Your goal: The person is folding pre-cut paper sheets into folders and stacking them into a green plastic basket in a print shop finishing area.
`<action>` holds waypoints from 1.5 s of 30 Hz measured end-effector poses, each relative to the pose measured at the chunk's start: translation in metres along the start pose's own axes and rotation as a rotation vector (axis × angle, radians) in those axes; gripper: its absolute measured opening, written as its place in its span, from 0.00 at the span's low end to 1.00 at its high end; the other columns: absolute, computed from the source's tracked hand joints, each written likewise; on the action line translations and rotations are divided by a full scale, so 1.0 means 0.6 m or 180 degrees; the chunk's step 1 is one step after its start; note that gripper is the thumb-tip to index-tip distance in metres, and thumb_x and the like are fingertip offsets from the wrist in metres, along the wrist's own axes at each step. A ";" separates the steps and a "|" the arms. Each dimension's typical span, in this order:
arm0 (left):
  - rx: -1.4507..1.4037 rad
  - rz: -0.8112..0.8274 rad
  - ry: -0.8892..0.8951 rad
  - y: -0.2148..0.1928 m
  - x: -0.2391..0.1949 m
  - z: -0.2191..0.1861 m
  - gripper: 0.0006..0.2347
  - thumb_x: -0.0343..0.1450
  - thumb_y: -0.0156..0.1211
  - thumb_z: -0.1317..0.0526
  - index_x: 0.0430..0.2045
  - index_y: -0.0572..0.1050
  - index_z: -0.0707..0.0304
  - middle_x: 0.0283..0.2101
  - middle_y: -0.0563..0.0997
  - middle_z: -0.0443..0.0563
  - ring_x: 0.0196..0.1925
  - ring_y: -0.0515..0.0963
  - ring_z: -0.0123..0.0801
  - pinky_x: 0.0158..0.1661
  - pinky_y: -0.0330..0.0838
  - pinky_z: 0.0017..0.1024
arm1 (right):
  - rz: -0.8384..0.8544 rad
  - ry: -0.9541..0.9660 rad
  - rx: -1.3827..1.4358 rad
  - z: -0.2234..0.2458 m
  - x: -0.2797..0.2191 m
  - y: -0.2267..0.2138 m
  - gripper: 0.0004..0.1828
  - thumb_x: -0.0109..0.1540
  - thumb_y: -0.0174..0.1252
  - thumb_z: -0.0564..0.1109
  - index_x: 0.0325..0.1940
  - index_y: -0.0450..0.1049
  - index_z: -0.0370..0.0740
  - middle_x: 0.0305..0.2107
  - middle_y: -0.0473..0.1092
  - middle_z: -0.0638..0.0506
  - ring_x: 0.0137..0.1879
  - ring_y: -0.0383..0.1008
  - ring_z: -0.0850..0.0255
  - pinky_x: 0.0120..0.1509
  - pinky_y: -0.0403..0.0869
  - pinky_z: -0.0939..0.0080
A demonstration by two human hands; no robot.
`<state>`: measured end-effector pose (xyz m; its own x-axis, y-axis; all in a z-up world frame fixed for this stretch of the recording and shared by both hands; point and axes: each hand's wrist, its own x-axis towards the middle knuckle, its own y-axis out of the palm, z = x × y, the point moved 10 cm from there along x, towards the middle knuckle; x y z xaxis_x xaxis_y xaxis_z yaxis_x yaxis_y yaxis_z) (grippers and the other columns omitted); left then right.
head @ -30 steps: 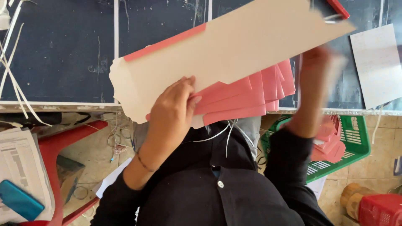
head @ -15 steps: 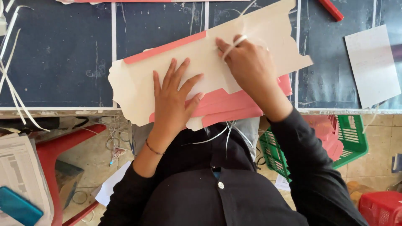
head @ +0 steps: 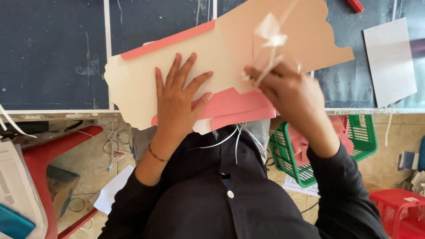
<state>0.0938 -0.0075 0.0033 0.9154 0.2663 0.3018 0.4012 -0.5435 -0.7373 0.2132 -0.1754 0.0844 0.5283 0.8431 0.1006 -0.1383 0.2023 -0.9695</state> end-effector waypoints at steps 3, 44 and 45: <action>-0.0058 -0.0059 0.0008 -0.004 0.000 0.000 0.16 0.83 0.56 0.47 0.63 0.80 0.45 0.80 0.64 0.51 0.84 0.56 0.52 0.77 0.40 0.70 | 0.0221 -0.0044 -0.0801 0.006 -0.051 0.034 0.19 0.77 0.55 0.57 0.69 0.83 0.61 0.39 0.71 0.51 0.21 0.70 0.56 0.20 0.73 0.51; 0.0717 0.0956 -0.0166 0.070 0.014 0.025 0.44 0.79 0.58 0.31 0.85 0.43 0.49 0.83 0.28 0.72 0.85 0.30 0.73 0.69 0.32 0.88 | -0.1007 0.1210 0.5327 -0.308 -0.092 0.049 0.24 0.80 0.56 0.56 0.82 0.68 0.66 0.41 0.68 0.72 0.26 0.46 0.78 0.26 0.50 0.79; 0.0714 0.0963 -0.0159 0.073 0.016 0.019 0.44 0.79 0.58 0.31 0.85 0.43 0.49 0.83 0.28 0.72 0.85 0.30 0.73 0.69 0.32 0.88 | -0.1015 0.1219 0.5326 -0.264 -0.068 0.053 0.24 0.80 0.56 0.56 0.82 0.68 0.66 0.41 0.68 0.72 0.26 0.46 0.78 0.26 0.50 0.79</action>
<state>0.1196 -0.0195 -0.0331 0.9865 0.1619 0.0243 0.0907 -0.4173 -0.9042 0.3202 -0.2824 0.0141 0.8217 0.5659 -0.0681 -0.5095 0.7828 0.3573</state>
